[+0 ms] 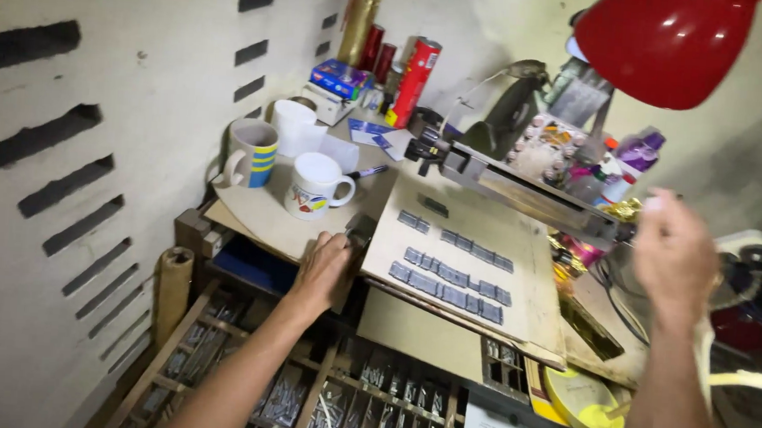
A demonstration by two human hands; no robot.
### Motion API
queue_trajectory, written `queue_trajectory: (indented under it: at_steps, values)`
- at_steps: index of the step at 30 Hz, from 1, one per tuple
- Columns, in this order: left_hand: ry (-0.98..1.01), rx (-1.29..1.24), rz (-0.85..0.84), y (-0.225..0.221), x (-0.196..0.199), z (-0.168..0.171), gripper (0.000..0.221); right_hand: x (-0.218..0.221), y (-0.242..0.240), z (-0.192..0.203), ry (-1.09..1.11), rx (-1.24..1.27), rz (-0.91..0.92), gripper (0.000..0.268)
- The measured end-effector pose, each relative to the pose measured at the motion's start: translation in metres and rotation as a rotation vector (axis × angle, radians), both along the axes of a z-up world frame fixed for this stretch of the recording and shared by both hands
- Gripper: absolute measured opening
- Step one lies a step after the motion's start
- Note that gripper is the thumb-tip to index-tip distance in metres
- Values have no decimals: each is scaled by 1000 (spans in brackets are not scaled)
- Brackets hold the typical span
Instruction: Selecting individual metal type pieces from a storage drawer and arranging them onto a board, then adjusting a small printing press.
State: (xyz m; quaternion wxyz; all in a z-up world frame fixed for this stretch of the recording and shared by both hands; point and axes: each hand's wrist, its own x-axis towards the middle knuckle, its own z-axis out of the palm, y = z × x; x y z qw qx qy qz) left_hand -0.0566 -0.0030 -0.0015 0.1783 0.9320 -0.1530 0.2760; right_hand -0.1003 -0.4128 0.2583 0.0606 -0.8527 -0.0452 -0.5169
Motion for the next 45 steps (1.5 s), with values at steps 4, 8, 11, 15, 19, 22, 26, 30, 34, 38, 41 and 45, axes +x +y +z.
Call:
queue_trajectory:
  at_steps: [4,8,11,15,19,22,26,30,34,38,41,45]
  values:
    - [-167,-70,-83,-3,-4,1,6,-31,11,9,172,70,56,52]
    - [197,-42,6,-11,-9,12,36,-35,20,21,59,231,68,27]
    - [-14,-121,-86,-8,-15,4,30,-28,29,27,557,206,-65,53]
    - [-105,-176,-138,-8,-12,6,53,-47,9,25,-38,186,139,43]
    - [-54,-246,-107,-10,-15,16,65,-38,9,24,195,231,61,27]
    - [-116,-298,-173,-5,-18,13,59,-57,27,8,127,174,148,28]
    - [-123,-291,-234,-3,-19,14,63,-97,49,-25,476,370,394,18]
    - [-161,-231,-222,-2,-19,8,52,-101,62,-66,728,249,423,22]
    - [-146,-205,-136,-6,-10,-13,44,-96,79,-76,833,218,408,36]
    - [-132,-165,-54,-4,-6,-24,28,-84,91,-81,809,151,430,33]
    - [-137,-169,-64,-3,-13,-15,28,-84,100,-69,844,80,393,33]
    - [-178,-167,-74,-3,-16,-10,27,-78,105,-59,941,-1,374,35]
